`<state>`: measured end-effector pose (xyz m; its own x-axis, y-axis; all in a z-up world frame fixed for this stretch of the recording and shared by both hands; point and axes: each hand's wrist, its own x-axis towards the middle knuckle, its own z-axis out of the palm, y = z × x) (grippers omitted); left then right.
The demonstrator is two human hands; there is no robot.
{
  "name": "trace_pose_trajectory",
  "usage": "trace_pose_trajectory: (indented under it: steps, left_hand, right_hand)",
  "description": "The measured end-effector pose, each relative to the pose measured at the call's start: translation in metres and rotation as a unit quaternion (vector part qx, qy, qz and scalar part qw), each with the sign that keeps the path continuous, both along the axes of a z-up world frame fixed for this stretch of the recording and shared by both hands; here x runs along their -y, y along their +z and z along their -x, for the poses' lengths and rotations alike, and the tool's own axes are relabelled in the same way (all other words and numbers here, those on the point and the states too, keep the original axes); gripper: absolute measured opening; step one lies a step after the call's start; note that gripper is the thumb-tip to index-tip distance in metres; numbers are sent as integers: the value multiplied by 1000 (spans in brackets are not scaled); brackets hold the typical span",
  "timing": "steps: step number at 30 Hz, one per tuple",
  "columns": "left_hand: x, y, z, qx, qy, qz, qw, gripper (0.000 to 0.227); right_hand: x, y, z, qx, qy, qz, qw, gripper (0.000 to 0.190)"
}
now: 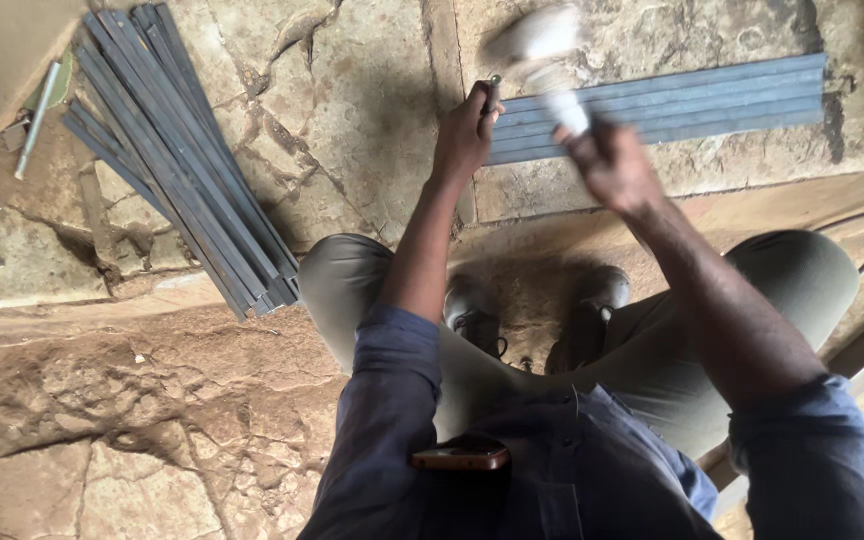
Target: The person sits on a tiled floor and uses a hammer and a metal punch to mark or indent a stack of metal rods. They repeatedly align the rods, position the punch, strike it with the hammer, and then move the processed rods to a separate pile.
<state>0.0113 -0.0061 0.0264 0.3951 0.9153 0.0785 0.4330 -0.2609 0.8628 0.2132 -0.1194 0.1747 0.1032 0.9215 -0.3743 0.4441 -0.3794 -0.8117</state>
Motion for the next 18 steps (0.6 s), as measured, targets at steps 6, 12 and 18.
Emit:
trace_pose_trajectory:
  steps: [6, 12, 18]
  left_hand:
    - [-1, -33, 6, 253, 4, -31, 967, 21]
    - [-7, -41, 12, 348, 194, 209, 893, 33]
    - [-4, -22, 20, 339, 233, 223, 884, 34]
  right_hand:
    - [59, -4, 39, -147, -116, 64, 980, 33]
    - [143, -53, 35, -183, -247, 157, 939, 33]
    - [131, -80, 17, -238, -342, 226, 881, 35]
